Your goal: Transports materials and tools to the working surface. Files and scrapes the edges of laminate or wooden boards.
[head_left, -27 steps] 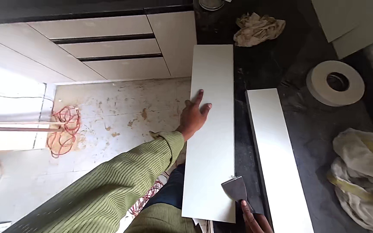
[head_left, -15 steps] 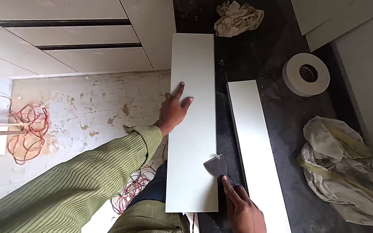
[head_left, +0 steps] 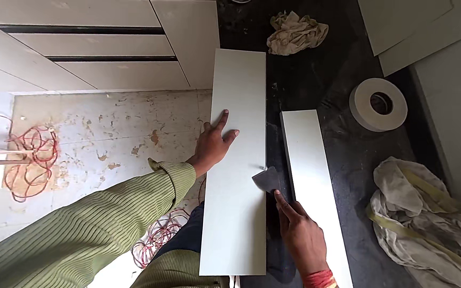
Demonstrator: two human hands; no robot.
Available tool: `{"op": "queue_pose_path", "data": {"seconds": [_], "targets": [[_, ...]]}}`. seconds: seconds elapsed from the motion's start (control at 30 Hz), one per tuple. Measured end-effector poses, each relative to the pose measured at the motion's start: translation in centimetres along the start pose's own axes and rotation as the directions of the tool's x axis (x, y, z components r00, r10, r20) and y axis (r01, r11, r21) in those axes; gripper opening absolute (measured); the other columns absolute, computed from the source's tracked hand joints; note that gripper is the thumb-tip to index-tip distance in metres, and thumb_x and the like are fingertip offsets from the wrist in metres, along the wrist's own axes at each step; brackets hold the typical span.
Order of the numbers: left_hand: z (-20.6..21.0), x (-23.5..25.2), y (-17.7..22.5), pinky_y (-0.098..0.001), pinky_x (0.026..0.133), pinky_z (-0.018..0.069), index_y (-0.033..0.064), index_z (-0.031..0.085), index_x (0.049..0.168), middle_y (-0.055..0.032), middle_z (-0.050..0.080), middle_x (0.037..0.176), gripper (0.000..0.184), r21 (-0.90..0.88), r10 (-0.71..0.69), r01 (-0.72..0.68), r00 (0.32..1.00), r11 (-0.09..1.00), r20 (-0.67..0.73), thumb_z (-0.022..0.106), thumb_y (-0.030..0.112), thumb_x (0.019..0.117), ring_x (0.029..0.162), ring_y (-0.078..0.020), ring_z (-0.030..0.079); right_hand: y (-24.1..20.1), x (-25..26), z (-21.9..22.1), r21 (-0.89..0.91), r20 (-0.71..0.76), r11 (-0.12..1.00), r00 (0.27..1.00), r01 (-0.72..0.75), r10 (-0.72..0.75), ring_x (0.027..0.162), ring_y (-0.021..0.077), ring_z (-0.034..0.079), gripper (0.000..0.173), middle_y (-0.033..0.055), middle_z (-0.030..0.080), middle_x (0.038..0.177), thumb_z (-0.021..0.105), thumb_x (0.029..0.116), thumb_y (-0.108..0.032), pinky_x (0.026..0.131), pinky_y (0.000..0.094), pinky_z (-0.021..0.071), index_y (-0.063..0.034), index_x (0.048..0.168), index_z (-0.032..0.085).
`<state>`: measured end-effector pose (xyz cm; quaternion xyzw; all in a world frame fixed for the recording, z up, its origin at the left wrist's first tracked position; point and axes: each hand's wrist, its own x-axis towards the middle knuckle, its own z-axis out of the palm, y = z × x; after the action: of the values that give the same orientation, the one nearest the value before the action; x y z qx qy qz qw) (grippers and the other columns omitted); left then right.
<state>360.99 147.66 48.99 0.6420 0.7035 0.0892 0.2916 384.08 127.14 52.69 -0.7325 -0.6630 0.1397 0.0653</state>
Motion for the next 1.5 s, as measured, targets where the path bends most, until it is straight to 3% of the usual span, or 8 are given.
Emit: {"op": "queue_pose_path", "data": {"seconds": [0.73, 0.93, 1.03, 1.1, 1.17, 1.23, 1.3, 1.5], "targets": [[0.2, 0.8, -0.5, -0.0501, 0.074, 0.0569, 0.0380, 0.029, 0.162, -0.0261, 0.056, 0.126, 0.073, -0.039, 0.037, -0.038, 0.999, 0.999, -0.030, 0.055, 0.062, 0.0986, 0.093, -0.0351, 0.067, -2.1, 19.2, -1.7, -0.010, 0.084, 1.000, 0.996, -0.027, 0.028, 0.073, 0.0325, 0.068, 0.040, 0.0123, 0.070, 0.101, 0.048, 0.1082, -0.029, 0.056, 0.0526, 0.0524, -0.0392, 0.146, 0.058], [0.3, 0.7, -0.4, -0.0486, 0.069, 0.0566, 0.0423, 0.028, 0.162, -0.0227, 0.057, 0.121, 0.073, 0.018, 0.024, -0.023, 0.999, 1.000, -0.048, 0.053, 0.066, 0.0976, 0.085, -0.0320, 0.067, -2.3, 20.8, -1.8, -0.009, 0.080, 1.000, 0.996, -0.029, 0.029, 0.074, 0.0321, 0.069, 0.040, 0.0123, 0.070, 0.101, 0.049, 0.1078, -0.029, 0.058, 0.0520, 0.0538, -0.0383, 0.146, 0.058], [-0.1, 1.1, 0.7, -0.0550, 0.083, 0.0538, 0.0374, 0.034, 0.161, -0.0239, 0.051, 0.136, 0.071, 0.088, -0.012, 0.018, 0.998, 0.996, -0.063, 0.053, 0.064, 0.0978, 0.107, -0.0390, 0.062, -2.6, 20.7, -2.0, -0.004, 0.076, 0.999, 0.996, -0.038, 0.038, 0.074, 0.0314, 0.069, 0.040, 0.0122, 0.070, 0.100, 0.051, 0.1075, -0.030, 0.059, 0.0510, 0.0544, -0.0383, 0.145, 0.058], [-1.2, 2.8, 3.1, -0.0642, 0.097, 0.0454, 0.0211, 0.051, 0.148, -0.0283, 0.041, 0.148, 0.060, -0.023, -0.112, 0.111, 0.992, 0.994, -0.057, 0.062, 0.050, 0.0972, 0.127, -0.0489, 0.049, -3.2, 20.7, -2.4, -0.026, 0.099, 0.998, 0.993, -0.058, 0.060, 0.076, 0.0316, 0.070, 0.040, 0.0118, 0.071, 0.102, 0.051, 0.1076, -0.031, 0.061, 0.0507, 0.0550, -0.0396, 0.146, 0.058], [-1.9, 6.0, 5.3, -0.0704, 0.103, 0.0396, 0.0098, 0.052, 0.142, -0.0341, 0.037, 0.151, 0.061, -0.100, -0.204, 0.195, 0.974, 0.976, -0.096, 0.063, 0.049, 0.0971, 0.134, -0.0551, 0.043, -3.8, 20.5, -3.1, -0.054, 0.127, 0.996, 0.988, -0.077, 0.083, 0.078, 0.0324, 0.070, 0.040, 0.0121, 0.072, 0.105, 0.051, 0.1077, -0.031, 0.064, 0.0509, 0.0555, -0.0392, 0.147, 0.057], [-1.2, 9.5, 6.4, -0.0701, 0.105, 0.0351, 0.0160, 0.042, 0.153, -0.0351, 0.031, 0.155, 0.071, -0.045, -0.233, 0.228, 0.952, 0.973, -0.199, 0.056, 0.060, 0.0982, 0.136, -0.0551, 0.040, -4.2, 20.4, -3.6, -0.079, 0.135, 0.993, 0.986, -0.089, 0.099, 0.077, 0.0326, 0.070, 0.043, 0.0127, 0.071, 0.104, 0.051, 0.1066, -0.027, 0.064, 0.0502, 0.0560, -0.0394, 0.147, 0.056], [-0.3, 10.9, 6.5, -0.0673, 0.097, 0.0427, 0.0232, 0.035, 0.159, -0.0354, 0.039, 0.148, 0.075, 0.066, -0.226, 0.251, 0.939, 0.966, -0.259, 0.044, 0.068, 0.0998, 0.128, -0.0536, 0.048, -4.0, 20.5, -3.4, -0.113, 0.129, 0.989, 0.986, -0.093, 0.108, 0.075, 0.0305, 0.070, 0.046, 0.0122, 0.070, 0.102, 0.051, 0.1058, -0.024, 0.063, 0.0471, 0.0559, -0.0419, 0.148, 0.055], [-0.3, 11.0, 6.2, -0.0609, 0.091, 0.0480, 0.0396, 0.019, 0.164, -0.0397, 0.034, 0.148, 0.070, 0.224, -0.172, 0.209, 0.970, 0.952, -0.175, 0.035, 0.068, 0.1019, 0.123, -0.0544, 0.050, -3.0, 21.6, -2.5, -0.135, 0.080, 0.989, 0.994, -0.065, 0.077, 0.067, 0.0278, 0.068, 0.045, 0.0103, 0.070, 0.094, 0.053, 0.1034, -0.022, 0.055, 0.0442, 0.0531, -0.0429, 0.144, 0.059]]}}
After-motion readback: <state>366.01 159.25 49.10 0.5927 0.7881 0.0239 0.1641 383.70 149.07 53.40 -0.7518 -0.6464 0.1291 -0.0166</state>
